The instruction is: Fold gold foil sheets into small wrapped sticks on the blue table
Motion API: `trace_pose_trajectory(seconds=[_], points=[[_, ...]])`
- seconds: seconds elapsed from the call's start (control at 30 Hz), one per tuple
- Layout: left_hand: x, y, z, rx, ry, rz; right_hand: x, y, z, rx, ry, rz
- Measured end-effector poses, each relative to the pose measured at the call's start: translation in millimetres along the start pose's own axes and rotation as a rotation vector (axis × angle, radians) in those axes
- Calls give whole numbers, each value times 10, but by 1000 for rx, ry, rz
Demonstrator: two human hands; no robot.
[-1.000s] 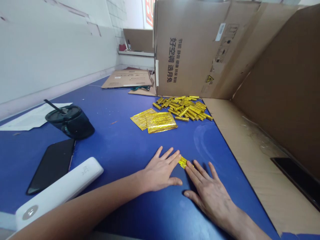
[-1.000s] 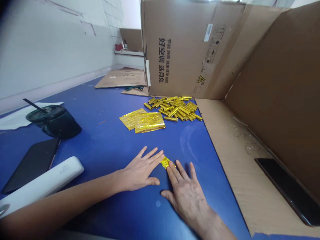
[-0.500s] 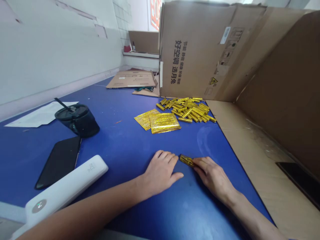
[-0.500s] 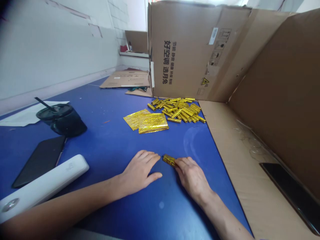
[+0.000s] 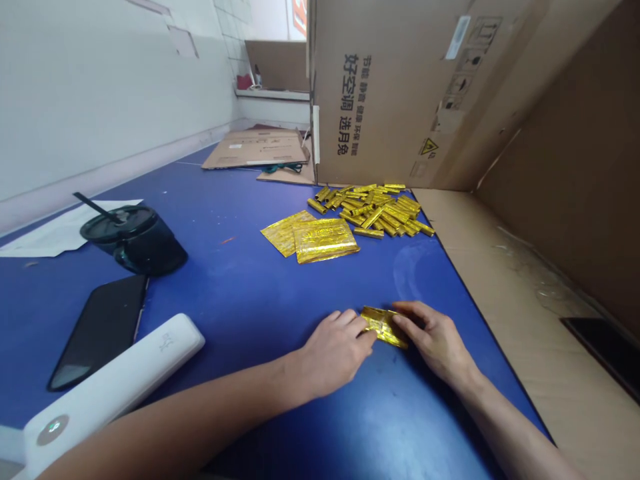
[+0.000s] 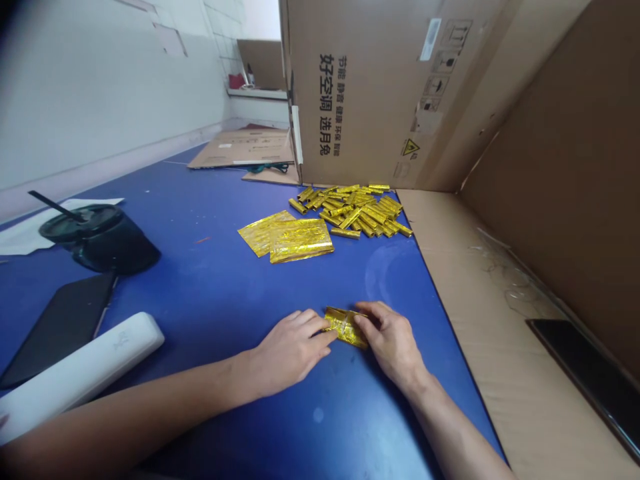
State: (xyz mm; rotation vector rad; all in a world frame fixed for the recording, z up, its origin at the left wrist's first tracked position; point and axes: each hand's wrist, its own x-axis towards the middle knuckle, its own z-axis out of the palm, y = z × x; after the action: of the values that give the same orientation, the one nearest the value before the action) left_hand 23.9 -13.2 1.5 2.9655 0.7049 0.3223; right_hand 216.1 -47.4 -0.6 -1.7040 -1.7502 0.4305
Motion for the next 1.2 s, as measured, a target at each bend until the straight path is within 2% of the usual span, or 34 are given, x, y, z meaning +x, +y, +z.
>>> trace_pose_trajectory(seconds=[0.07, 0.13, 0.27, 0.37, 0.7, 0.97, 1.2], points=[[3, 1, 6, -11, -2, -23, -27, -25, -62, -81, 105, -27], [8, -2, 9, -26, 3, -46, -81, -81, -143, -117, 133, -101], [21, -15, 14, -62, 9, -74, -209, -169, -219, -184, -133, -270], [32, -25, 14, -77, 8, -78, -246, -145, -168, -316, -230, -310], [39, -77, 31, -142, 31, -92, -238, -65, -43, -378, -161, -291], [60, -130, 75, -203, 94, -216, -226, -36, -30, -308, -142, -209], [107, -126, 66, -185, 58, -341, -240, -51, -5, -242, -135, -86]])
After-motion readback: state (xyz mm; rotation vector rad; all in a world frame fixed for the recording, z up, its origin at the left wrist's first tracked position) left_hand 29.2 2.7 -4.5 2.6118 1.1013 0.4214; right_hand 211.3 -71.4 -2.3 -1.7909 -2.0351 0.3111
